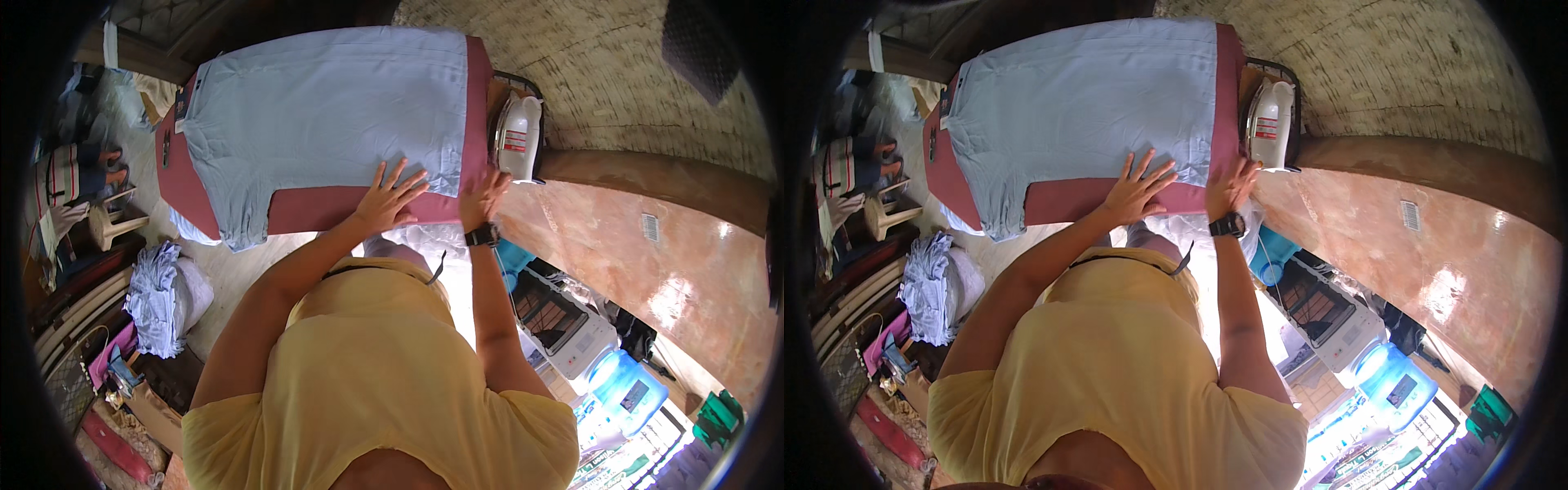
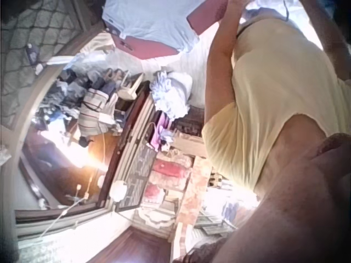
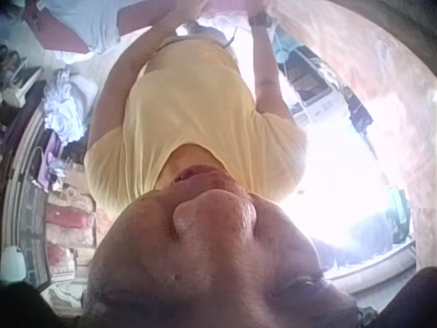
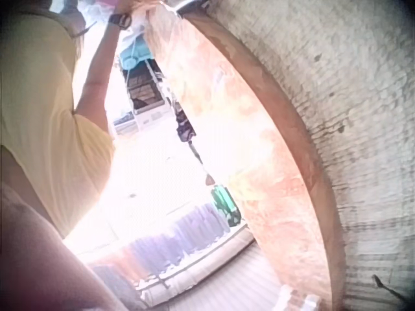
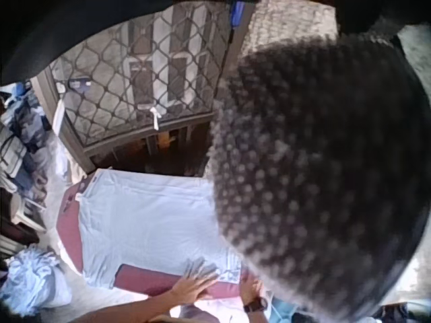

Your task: The person irons several shirts on an ironing board, smoothing the fabric and folding the finished items onto a stack.

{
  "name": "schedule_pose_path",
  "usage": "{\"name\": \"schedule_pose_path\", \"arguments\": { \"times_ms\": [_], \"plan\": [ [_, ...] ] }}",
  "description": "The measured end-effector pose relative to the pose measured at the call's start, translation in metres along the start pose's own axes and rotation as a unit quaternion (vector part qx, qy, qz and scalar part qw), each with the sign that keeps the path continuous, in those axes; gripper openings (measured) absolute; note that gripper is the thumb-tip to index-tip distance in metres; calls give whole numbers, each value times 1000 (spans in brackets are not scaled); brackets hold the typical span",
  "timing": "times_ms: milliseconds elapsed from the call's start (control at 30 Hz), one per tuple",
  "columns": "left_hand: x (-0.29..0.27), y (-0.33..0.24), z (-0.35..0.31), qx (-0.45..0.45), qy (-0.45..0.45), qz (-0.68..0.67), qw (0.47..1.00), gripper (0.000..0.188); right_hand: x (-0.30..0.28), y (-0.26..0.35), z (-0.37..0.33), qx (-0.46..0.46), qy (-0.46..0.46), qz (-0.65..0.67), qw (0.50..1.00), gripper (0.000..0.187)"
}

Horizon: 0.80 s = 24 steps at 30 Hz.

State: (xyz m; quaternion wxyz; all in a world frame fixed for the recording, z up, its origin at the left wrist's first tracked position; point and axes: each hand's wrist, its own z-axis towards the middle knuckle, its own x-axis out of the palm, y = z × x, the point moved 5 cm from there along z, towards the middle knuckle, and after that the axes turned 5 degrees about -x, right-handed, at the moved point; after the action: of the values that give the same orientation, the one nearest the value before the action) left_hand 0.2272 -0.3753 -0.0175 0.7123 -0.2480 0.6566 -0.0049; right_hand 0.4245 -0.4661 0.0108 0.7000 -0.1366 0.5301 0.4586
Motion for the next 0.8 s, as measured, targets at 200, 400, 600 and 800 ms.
{"name": "schedule_pose_path", "arguments": {
  "times_ms": [200, 400, 600, 800],
  "plan": [
    [3, -11, 4, -6, 7, 11, 1000, 82, -11, -78, 123, 77, 56, -114, 989, 57],
    [7, -7, 0, -14, -14, -3, 1000, 80, -5, -85, 171, 291, 144, 87, 942, 73],
    [2, -8, 0, -12, -42, -11, 999, 78, -20, 52, 198, -67, 193, 99, 974, 71],
    [1, -8, 1, -20, -33, -36, 999, 74, 41, 156, 175, -278, 321, 55, 904, 70]
  ]
}}
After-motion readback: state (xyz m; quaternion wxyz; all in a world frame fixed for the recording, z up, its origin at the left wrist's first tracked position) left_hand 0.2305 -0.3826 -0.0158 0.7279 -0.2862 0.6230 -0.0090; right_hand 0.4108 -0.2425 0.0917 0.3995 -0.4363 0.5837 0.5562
